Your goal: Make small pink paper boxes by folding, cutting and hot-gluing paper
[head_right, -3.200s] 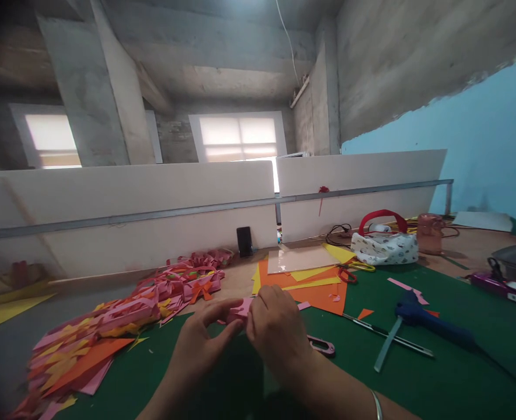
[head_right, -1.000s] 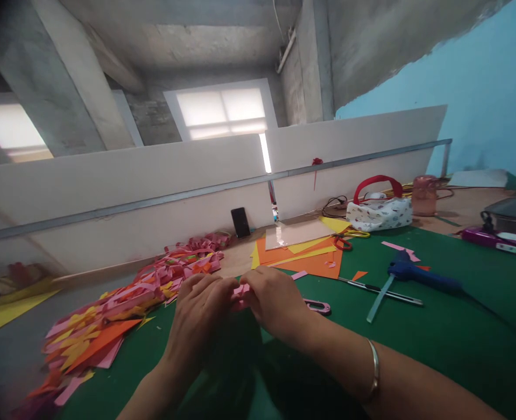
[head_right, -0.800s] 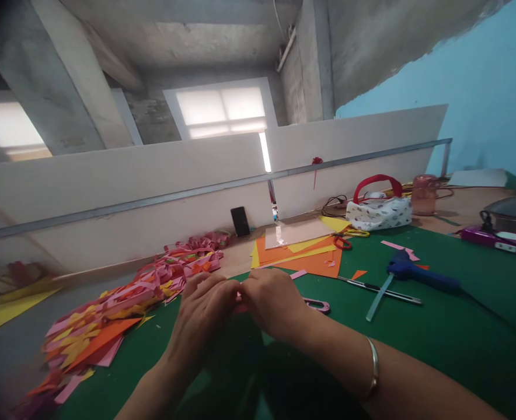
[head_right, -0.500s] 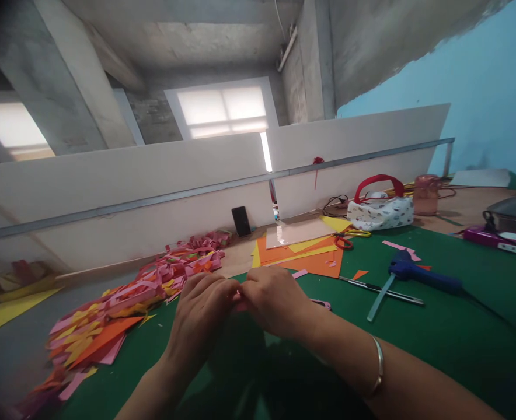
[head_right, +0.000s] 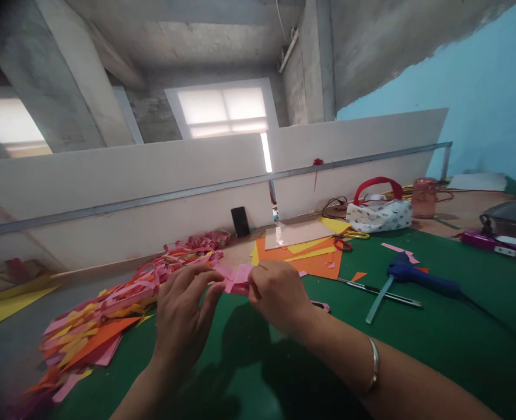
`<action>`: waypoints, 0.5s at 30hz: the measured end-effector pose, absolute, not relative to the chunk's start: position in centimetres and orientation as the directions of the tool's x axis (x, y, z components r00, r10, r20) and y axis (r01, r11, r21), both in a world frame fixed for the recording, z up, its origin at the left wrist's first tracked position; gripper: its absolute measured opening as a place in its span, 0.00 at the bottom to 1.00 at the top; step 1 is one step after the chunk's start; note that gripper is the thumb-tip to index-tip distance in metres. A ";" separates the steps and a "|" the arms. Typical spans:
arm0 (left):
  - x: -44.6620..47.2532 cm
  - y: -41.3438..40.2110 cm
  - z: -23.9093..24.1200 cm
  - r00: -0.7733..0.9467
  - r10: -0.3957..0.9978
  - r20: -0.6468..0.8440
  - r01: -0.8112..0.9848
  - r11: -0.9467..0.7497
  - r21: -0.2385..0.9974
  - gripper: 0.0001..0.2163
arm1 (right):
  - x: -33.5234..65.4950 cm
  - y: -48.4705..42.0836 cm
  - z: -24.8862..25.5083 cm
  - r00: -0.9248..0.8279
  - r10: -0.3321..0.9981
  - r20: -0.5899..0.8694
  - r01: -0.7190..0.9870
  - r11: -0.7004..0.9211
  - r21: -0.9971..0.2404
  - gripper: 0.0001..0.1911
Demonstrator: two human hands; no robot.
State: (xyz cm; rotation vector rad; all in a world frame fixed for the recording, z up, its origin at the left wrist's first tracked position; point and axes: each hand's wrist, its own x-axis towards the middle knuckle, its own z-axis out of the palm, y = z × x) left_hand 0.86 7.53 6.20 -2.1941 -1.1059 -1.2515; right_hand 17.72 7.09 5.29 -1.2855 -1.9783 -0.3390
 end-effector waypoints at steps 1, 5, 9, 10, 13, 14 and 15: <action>0.8 7.5 6.2 0.309 0.475 0.824 0.794 -0.606 0.052 0.08 | 17.8 7.1 5.3 -0.213 0.678 0.703 0.866 0.464 -0.185 0.05; 1.0 7.5 6.0 0.354 0.501 0.790 0.808 -0.589 0.012 0.09 | 17.9 7.2 5.2 -0.188 0.652 0.734 0.851 0.481 -0.210 0.05; 1.1 7.8 5.7 0.357 0.486 0.798 0.812 -0.583 -0.008 0.04 | 17.8 7.1 5.2 -0.200 0.649 0.734 0.827 0.513 -0.228 0.05; 1.1 7.9 5.6 0.357 0.469 0.807 0.802 -0.597 -0.008 0.03 | 17.8 7.1 5.2 -0.216 0.652 0.727 0.824 0.521 -0.223 0.05; 1.2 8.1 5.5 0.365 0.434 0.823 0.759 -0.651 0.007 0.04 | 17.9 7.1 5.3 -0.277 0.649 0.709 0.836 0.527 -0.155 0.05; 1.3 8.1 5.5 0.366 0.435 0.823 0.750 -0.661 0.016 0.05 | 18.0 7.1 5.3 -0.306 0.645 0.701 0.842 0.527 -0.117 0.07; 1.4 8.1 5.4 0.374 0.441 0.816 0.743 -0.669 0.021 0.05 | 18.1 7.1 5.3 -0.335 0.640 0.692 0.847 0.527 -0.076 0.10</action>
